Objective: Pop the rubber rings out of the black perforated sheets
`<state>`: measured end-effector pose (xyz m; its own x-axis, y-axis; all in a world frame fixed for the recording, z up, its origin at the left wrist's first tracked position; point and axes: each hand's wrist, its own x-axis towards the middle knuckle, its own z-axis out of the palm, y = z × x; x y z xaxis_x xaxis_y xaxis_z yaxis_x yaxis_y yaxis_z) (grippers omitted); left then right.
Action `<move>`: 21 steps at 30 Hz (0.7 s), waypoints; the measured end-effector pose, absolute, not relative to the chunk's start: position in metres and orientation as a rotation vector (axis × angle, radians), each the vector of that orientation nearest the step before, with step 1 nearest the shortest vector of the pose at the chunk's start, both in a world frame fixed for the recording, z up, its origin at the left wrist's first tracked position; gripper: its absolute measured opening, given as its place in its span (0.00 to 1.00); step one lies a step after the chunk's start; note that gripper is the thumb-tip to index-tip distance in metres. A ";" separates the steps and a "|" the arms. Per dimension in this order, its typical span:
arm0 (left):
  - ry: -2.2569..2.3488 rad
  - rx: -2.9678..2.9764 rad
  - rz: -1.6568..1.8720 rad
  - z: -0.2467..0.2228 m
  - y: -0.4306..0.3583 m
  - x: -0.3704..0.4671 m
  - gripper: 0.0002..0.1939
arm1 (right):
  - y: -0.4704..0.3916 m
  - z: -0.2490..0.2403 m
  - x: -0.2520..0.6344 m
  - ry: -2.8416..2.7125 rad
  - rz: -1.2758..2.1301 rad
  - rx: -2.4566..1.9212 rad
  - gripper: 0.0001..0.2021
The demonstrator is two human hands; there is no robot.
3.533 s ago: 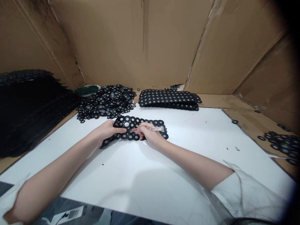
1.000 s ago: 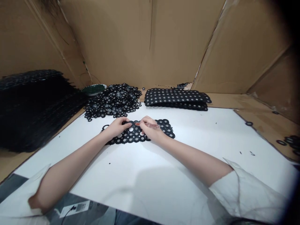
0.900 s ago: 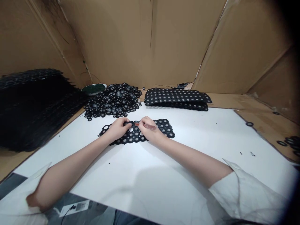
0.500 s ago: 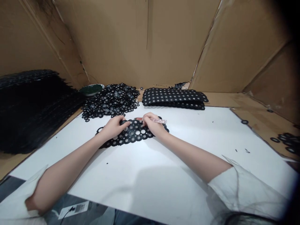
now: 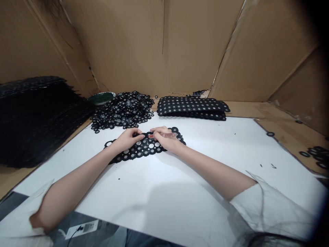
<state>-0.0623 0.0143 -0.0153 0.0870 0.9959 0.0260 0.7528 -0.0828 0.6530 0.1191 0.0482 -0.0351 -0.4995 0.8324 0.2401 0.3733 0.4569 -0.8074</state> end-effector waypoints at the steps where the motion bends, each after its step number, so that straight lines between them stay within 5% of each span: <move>1: 1.721 1.875 0.672 -0.016 0.014 -0.061 0.14 | 0.047 -0.035 0.119 -2.111 0.863 -0.976 0.14; 9: 1.794 1.957 0.713 -0.008 -0.004 -0.046 0.12 | 0.037 -0.035 0.121 -2.390 0.312 -0.804 0.13; 21: 1.677 2.020 0.723 -0.006 0.002 -0.057 0.11 | 0.048 -0.020 0.123 -2.214 0.723 -0.874 0.14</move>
